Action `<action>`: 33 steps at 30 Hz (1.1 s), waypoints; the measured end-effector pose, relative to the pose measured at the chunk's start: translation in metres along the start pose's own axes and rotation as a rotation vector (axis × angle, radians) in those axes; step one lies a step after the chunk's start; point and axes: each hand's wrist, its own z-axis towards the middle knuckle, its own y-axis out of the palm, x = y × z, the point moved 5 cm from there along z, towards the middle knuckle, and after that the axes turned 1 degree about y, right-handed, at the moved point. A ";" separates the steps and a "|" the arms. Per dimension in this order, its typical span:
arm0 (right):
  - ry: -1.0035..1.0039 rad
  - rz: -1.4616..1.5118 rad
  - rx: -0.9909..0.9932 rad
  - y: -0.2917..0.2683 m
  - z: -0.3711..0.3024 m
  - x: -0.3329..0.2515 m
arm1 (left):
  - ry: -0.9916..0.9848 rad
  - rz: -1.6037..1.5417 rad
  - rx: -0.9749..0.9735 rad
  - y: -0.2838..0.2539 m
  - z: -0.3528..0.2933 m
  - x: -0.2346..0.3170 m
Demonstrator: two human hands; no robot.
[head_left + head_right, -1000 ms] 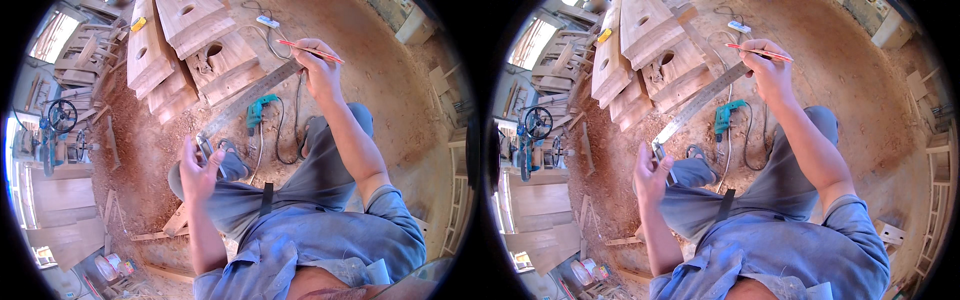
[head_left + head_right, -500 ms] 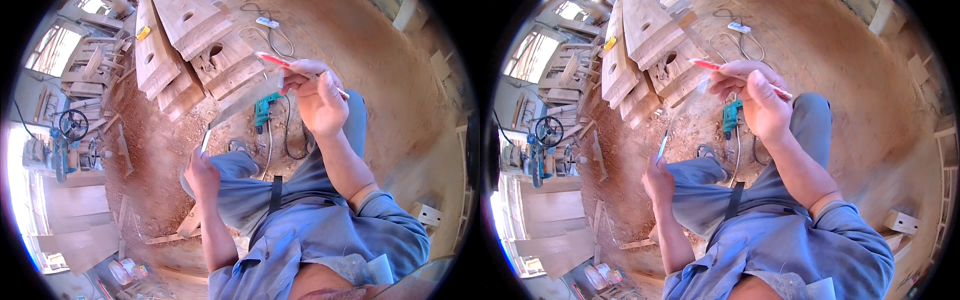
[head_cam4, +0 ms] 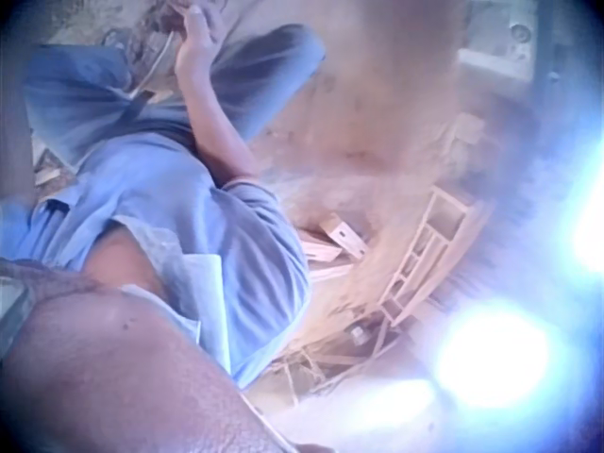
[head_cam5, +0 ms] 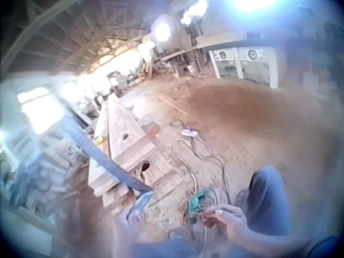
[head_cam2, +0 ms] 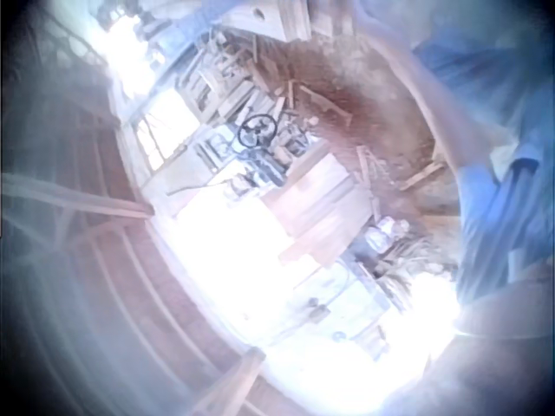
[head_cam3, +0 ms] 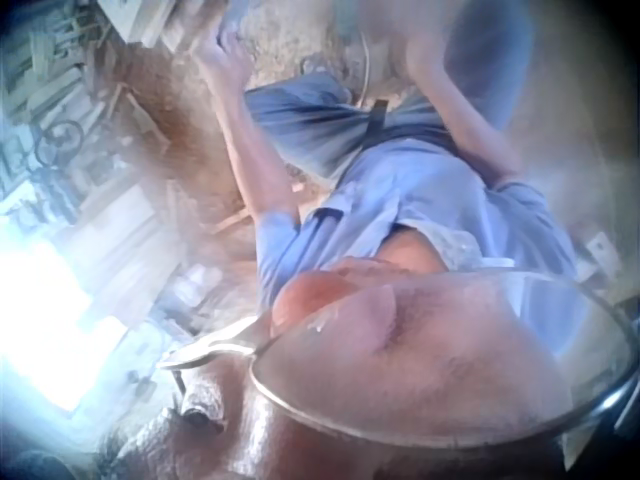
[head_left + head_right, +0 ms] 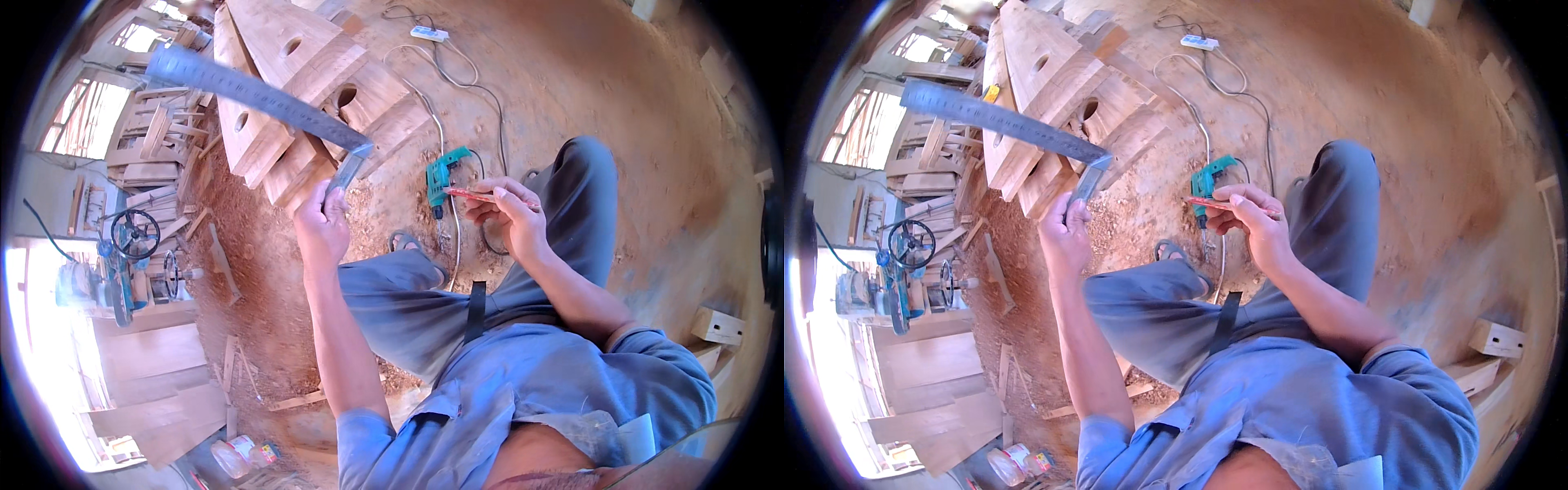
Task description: The person drills holes into wooden planks using a corded drill. They measure and mark the wood with a ruler and pencil, then drill at the marked locations.
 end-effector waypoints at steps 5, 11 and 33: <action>-0.033 -0.148 0.028 0.002 0.000 -0.001 | 0.098 0.098 0.039 0.003 0.020 0.004; -0.169 -0.313 -0.045 0.031 0.004 -0.017 | 0.128 0.224 0.022 0.006 0.026 0.006; -0.862 -0.880 -0.270 0.091 0.043 -0.038 | 0.164 0.219 -0.021 0.004 0.028 0.016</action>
